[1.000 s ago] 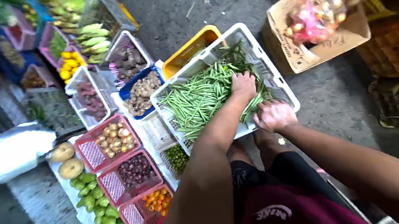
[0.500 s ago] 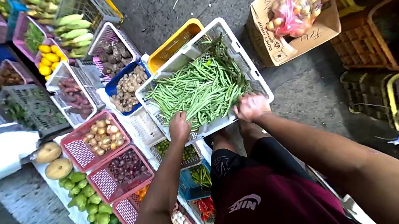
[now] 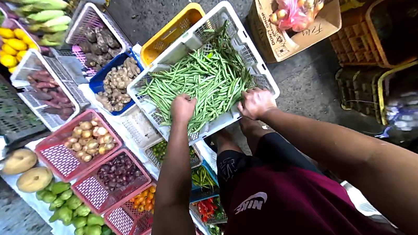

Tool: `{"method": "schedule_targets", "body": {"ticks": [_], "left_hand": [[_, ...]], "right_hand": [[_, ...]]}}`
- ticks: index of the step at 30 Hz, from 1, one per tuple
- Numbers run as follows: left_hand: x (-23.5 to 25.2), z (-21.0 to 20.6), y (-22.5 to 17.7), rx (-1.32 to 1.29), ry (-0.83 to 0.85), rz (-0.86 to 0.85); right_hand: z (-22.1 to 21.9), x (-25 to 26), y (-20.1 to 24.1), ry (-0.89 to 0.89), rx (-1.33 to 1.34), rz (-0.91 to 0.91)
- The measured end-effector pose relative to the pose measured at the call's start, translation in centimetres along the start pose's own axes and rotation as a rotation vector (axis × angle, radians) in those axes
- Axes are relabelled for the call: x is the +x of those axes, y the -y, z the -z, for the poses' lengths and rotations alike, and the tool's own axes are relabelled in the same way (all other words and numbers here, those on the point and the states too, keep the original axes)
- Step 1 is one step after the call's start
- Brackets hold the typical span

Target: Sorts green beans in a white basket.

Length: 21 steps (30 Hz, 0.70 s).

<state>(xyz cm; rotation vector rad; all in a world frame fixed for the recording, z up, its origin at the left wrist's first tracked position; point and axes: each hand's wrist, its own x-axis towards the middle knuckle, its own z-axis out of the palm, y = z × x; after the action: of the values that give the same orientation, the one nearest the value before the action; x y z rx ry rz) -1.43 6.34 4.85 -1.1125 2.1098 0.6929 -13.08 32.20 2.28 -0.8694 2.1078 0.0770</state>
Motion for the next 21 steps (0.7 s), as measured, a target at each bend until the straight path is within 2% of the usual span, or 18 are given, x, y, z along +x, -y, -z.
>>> {"method": "schedule_targets", "body": {"ticks": [2,4,8,10,12,15,19,21], "left_hand": [[0.4,-2.9,0.6,0.121,0.085,-0.014],[0.1,-3.3,1.7,-0.024,0.043,0.009],[-0.6,-0.4,3.9,-0.723,-0.104,0.062],[-0.9,1.6,4.0,-1.103,-0.130,-0.017],[-1.2,3.5,3.3,-1.320,-0.151,-0.105],[-0.8,5.4,2.8,-1.421,-0.203,-0.231],[-0.4,7.4,2.3,-1.686,-0.290,-0.313],[-0.9,8.7,2.2,-1.713,-0.289,-0.340]], "right_hand": [[0.2,0.0,0.0,0.001,0.011,0.001],[0.1,-0.1,0.1,0.002,0.017,0.005],[0.0,-0.1,0.0,-0.003,0.019,0.008],[0.0,0.0,0.0,-0.019,0.019,0.014],[-0.1,0.0,-0.1,-0.033,0.011,0.012],[-0.3,-0.1,-0.1,-0.047,0.002,0.012],[-0.2,0.0,0.0,-0.036,-0.001,0.011],[-0.4,-0.1,-0.1,-0.045,-0.004,0.009]]}}
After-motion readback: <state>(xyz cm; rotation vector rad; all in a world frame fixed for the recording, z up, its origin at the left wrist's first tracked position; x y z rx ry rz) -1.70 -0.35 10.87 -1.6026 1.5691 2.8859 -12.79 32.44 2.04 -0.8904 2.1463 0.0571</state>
